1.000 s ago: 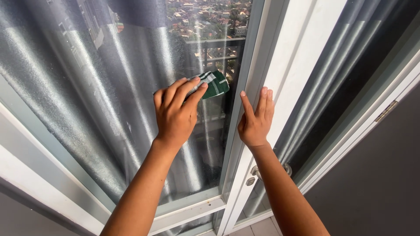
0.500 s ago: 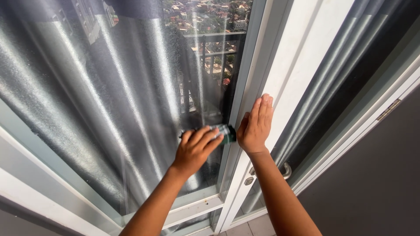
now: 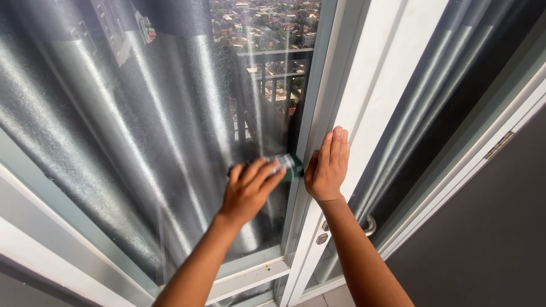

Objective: Wiping down the frame and glass of a balcony door with a cloth.

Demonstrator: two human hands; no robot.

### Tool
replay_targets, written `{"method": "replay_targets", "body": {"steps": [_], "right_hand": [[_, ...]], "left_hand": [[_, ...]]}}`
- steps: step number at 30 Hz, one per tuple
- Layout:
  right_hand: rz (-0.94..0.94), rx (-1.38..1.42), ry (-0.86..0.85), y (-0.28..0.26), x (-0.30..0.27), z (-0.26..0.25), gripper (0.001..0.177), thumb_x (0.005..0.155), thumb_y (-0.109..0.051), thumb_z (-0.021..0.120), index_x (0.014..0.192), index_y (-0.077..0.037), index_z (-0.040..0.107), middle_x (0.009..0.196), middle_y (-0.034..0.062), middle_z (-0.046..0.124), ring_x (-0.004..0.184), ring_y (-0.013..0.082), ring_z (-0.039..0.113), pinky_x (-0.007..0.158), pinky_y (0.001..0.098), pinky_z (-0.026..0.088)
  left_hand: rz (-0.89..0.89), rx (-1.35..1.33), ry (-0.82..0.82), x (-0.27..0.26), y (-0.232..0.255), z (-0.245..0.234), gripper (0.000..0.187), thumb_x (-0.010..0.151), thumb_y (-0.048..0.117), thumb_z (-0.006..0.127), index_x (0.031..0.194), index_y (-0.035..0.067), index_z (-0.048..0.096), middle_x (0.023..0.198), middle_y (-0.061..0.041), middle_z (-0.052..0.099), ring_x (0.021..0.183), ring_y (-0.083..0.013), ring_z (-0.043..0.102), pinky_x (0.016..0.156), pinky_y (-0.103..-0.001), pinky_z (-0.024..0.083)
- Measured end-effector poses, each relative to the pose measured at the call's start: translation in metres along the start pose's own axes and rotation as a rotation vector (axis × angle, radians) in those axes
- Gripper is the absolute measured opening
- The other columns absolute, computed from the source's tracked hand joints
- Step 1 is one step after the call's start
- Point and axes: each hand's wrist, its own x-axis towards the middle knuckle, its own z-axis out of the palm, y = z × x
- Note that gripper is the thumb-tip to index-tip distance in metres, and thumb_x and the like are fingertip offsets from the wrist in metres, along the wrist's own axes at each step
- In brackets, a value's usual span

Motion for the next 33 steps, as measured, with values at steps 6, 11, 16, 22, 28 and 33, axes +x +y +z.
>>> {"method": "replay_targets", "body": {"steps": [6,11,16,22,28,33], "right_hand": [[-0.032,0.005,-0.003,0.003,0.0,0.0,0.06,0.102,0.005,0.049,0.159,0.007,0.031,0.165,0.0293,0.03,0.156,0.0471,0.03,0.129,0.0565,0.025],[-0.065,0.004,0.01,0.004,-0.001,0.001,0.06,0.103,0.006,0.048,0.16,0.004,0.031,0.166,0.0289,0.029,0.157,0.0465,0.027,0.13,0.0567,0.025],[-0.053,-0.01,0.018,0.003,-0.001,0.001,0.058,0.102,0.005,0.05,0.159,-0.001,0.037,0.165,0.0282,0.031,0.156,0.0462,0.029,0.128,0.0563,0.026],[-0.02,-0.042,0.0,0.001,-0.002,0.003,0.055,0.103,0.002,0.051,0.157,-0.001,0.041,0.164,0.0285,0.033,0.155,0.0467,0.031,0.127,0.055,0.027],[0.002,-0.038,-0.033,0.001,-0.003,0.001,0.057,0.102,0.0,0.05,0.156,0.008,0.034,0.163,0.0309,0.034,0.153,0.0483,0.033,0.126,0.0556,0.027],[-0.01,-0.031,-0.024,0.0,0.0,-0.001,0.058,0.102,0.002,0.049,0.156,0.01,0.032,0.162,0.0318,0.035,0.154,0.0483,0.033,0.127,0.055,0.026]], "left_hand": [[-0.139,0.05,0.165,0.076,-0.022,-0.07,0.039,0.096,0.0,0.066,0.131,0.018,0.072,0.136,0.002,0.066,0.125,-0.0198,0.06,0.099,-0.041,0.038],[-0.183,0.052,0.206,0.073,-0.017,-0.065,0.038,0.097,0.002,0.067,0.131,0.017,0.072,0.137,0.002,0.066,0.126,-0.0201,0.059,0.102,-0.041,0.038],[-0.085,0.033,0.081,0.037,-0.001,-0.028,0.039,0.091,0.002,0.067,0.126,0.017,0.073,0.133,0.001,0.066,0.123,-0.0198,0.059,0.097,-0.042,0.038],[0.012,-0.008,0.004,0.045,0.002,-0.03,0.038,0.093,0.006,0.068,0.13,0.014,0.07,0.135,-0.002,0.065,0.126,-0.0207,0.058,0.097,-0.043,0.04],[-0.087,0.103,0.182,0.122,-0.011,-0.065,0.043,0.091,0.0,0.065,0.13,0.016,0.071,0.134,0.001,0.065,0.125,-0.0201,0.058,0.098,-0.043,0.038],[-0.118,0.067,0.203,0.143,-0.011,-0.069,0.042,0.093,-0.001,0.065,0.132,0.015,0.07,0.135,0.001,0.065,0.126,-0.0213,0.057,0.1,-0.043,0.038]]}}
